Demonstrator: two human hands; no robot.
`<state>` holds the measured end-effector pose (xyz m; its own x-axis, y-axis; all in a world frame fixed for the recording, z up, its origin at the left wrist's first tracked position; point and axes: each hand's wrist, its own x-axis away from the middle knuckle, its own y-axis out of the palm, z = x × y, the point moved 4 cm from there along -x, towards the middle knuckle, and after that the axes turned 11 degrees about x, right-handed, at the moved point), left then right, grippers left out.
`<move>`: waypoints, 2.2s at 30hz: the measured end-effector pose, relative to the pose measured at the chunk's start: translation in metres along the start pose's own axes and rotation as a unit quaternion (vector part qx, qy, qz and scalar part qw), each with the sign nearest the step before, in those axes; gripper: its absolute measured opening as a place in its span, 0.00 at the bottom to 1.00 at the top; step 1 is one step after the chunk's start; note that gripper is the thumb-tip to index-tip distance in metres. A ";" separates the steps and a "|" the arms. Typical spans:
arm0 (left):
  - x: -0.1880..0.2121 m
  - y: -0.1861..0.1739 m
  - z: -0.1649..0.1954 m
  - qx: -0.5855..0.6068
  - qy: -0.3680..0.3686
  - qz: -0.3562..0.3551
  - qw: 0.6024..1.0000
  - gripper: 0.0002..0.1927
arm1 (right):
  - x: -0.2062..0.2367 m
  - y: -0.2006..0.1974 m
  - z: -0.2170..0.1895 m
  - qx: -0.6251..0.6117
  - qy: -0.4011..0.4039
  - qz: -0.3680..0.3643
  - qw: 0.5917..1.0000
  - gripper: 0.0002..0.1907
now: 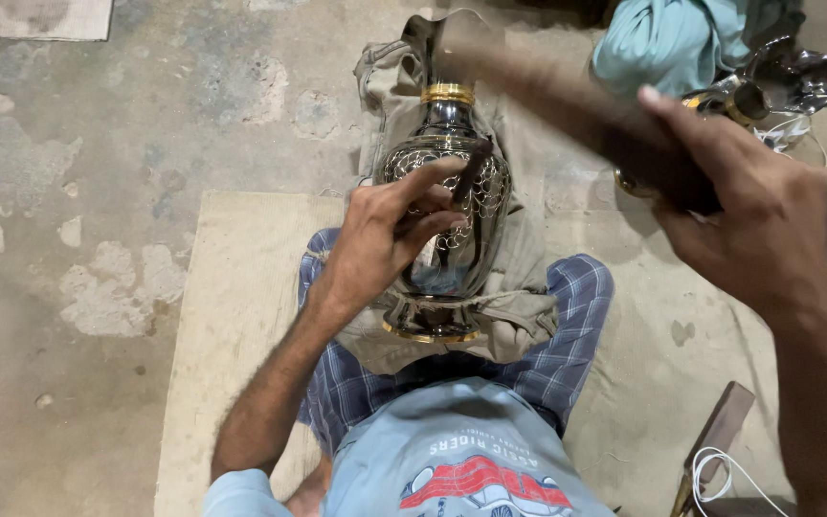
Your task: The person sits on the floor and uses a chisel and wooden mallet to engrave a floral pattern onto a silver vase. The person repeatedly strikes the chisel to create indentations on the vase surface.
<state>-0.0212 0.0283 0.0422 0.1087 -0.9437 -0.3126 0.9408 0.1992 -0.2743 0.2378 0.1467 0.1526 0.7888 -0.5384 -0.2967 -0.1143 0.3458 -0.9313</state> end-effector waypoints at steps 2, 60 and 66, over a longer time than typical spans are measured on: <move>0.000 0.003 -0.003 0.000 0.023 0.021 1.000 0.23 | -0.010 -0.006 -0.007 -0.070 -0.030 0.043 0.996 0.35; -0.023 0.016 0.024 -0.114 0.047 -0.230 0.965 0.28 | 0.090 0.095 -0.016 -0.223 0.164 0.122 0.953 0.28; -0.007 -0.001 0.013 -0.015 0.066 -0.037 0.997 0.28 | 0.083 0.100 -0.002 -0.194 0.155 0.040 0.968 0.36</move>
<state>-0.0186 0.0309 0.0567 -0.0067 -0.9134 -0.4070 0.9348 0.1388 -0.3270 0.2906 0.1353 0.0342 0.5567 -0.7469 -0.3637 -0.4327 0.1131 -0.8944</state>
